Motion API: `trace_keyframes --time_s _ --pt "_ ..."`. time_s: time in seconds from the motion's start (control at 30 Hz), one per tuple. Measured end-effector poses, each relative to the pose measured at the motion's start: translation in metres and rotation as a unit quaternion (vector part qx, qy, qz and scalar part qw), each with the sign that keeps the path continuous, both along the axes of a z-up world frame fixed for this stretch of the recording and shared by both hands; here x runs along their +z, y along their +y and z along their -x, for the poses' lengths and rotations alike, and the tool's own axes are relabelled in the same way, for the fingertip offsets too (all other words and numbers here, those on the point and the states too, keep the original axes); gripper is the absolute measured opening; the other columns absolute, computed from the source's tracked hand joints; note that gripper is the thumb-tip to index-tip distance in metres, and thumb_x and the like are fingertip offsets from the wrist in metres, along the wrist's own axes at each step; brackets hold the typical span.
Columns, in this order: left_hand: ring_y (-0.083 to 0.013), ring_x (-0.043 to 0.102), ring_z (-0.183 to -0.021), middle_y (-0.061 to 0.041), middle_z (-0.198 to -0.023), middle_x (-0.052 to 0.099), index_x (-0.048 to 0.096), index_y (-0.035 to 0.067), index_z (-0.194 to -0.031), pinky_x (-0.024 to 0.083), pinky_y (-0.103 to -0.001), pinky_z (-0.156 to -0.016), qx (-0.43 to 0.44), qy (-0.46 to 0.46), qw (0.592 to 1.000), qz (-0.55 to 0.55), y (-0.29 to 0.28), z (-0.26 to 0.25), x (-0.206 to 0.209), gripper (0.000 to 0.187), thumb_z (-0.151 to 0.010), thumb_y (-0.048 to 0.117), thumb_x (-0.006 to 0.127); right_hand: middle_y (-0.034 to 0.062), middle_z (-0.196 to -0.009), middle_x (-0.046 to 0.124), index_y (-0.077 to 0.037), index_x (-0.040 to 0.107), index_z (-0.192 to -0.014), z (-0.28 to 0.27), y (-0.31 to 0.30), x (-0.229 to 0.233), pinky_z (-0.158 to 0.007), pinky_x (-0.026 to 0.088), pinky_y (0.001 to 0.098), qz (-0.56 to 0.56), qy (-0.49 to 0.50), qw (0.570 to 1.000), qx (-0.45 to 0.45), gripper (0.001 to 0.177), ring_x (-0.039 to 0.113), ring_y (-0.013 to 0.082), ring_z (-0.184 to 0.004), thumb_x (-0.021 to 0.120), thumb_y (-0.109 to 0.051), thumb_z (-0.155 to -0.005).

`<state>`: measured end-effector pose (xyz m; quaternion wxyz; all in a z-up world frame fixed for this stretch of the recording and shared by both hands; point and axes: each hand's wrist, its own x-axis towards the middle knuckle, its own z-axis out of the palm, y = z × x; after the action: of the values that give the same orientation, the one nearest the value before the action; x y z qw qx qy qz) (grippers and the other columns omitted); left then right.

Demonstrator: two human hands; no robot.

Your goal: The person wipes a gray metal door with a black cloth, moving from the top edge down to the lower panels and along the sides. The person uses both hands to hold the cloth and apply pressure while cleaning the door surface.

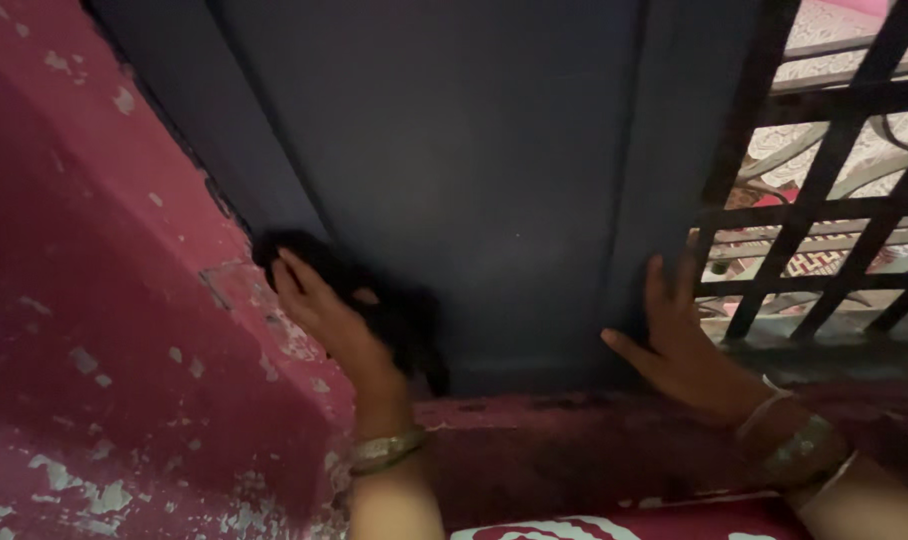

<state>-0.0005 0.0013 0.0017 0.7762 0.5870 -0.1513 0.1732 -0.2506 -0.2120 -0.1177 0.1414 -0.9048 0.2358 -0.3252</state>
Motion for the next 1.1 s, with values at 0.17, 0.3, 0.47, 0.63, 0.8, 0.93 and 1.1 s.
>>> trace_keyframes --time_s 0.17,0.3,0.47,0.63,0.8,0.93,1.1 --pt "-0.0378 0.055 -0.117 -0.027 -0.130 0.059 0.056 -0.010 -0.137 0.044 -0.042 -0.110 -0.027 0.122 0.989 -0.074 -0.005 -0.007 -0.048 0.061 -0.115 0.043 0.035 0.0449 -0.156 -0.024 0.015 -0.006 -0.156 -0.001 -0.004 -0.004 -0.117 0.021 0.0558 -0.008 -0.019 0.999 0.048 0.116 -0.003 0.0604 -0.149 0.065 -0.046 -0.087" --pt "-0.0354 0.047 -0.127 -0.023 -0.144 0.047 0.042 -0.006 -0.147 0.035 -0.041 -0.113 -0.044 0.078 0.994 -0.058 0.002 -0.009 -0.090 0.058 -0.111 0.039 0.036 0.0447 -0.157 -0.021 0.013 -0.003 -0.154 -0.002 0.003 0.003 -0.119 0.019 0.0547 0.007 -0.032 0.999 0.029 0.114 -0.002 0.0599 -0.150 0.067 -0.047 -0.087" --pt "-0.0455 0.033 -0.143 -0.034 -0.155 0.034 0.030 -0.011 -0.156 0.025 -0.046 -0.120 0.114 -0.177 0.935 -0.285 0.010 0.004 -0.141 0.063 -0.097 0.006 0.046 0.0370 -0.163 -0.009 -0.001 0.016 -0.160 -0.001 0.046 0.028 -0.124 0.018 0.0545 0.133 -0.070 0.987 -0.057 0.101 0.007 0.0533 -0.154 0.069 -0.042 -0.084" --pt "-0.0378 0.033 -0.149 -0.024 -0.161 0.036 0.034 -0.002 -0.158 0.021 -0.044 -0.125 0.038 -0.053 0.974 -0.216 0.025 0.027 -0.150 0.077 -0.081 -0.007 0.042 0.0266 -0.165 0.018 -0.008 0.031 -0.156 0.002 0.115 0.064 -0.123 0.022 0.0513 0.120 -0.051 0.991 -0.012 0.079 0.019 0.0444 -0.154 0.066 -0.036 -0.092" --pt "-0.0341 0.040 -0.147 -0.023 -0.160 0.039 0.041 0.000 -0.156 0.031 -0.040 -0.120 -0.195 0.004 0.981 -0.020 0.024 0.082 -0.104 0.054 -0.106 0.021 0.044 0.0122 -0.159 0.046 -0.012 0.045 -0.152 -0.048 0.157 0.084 -0.118 0.031 0.0371 -0.204 -0.055 0.953 0.219 0.064 0.040 0.0242 -0.147 0.062 -0.037 -0.096" --pt "-0.0330 0.053 -0.136 -0.023 -0.147 0.057 0.053 0.001 -0.144 0.040 -0.039 -0.111 -0.341 0.310 0.877 0.135 0.037 0.093 -0.077 0.058 -0.103 0.042 0.044 0.0087 -0.132 0.059 -0.009 0.054 -0.141 -0.109 0.180 0.082 -0.102 0.044 0.0313 -0.525 -0.078 0.814 0.235 0.047 0.054 0.0160 -0.120 0.053 -0.037 -0.103" --pt "-0.0247 0.044 -0.143 -0.013 -0.154 0.045 0.045 0.005 -0.149 0.033 -0.037 -0.117 -0.294 0.133 0.946 0.010 0.059 0.060 -0.091 0.059 -0.106 0.045 0.035 0.0133 -0.113 0.066 -0.004 0.066 -0.125 -0.156 0.196 0.085 -0.091 0.052 0.0331 -0.375 -0.110 0.895 0.216 0.029 0.063 0.0196 -0.104 0.054 -0.016 -0.102"
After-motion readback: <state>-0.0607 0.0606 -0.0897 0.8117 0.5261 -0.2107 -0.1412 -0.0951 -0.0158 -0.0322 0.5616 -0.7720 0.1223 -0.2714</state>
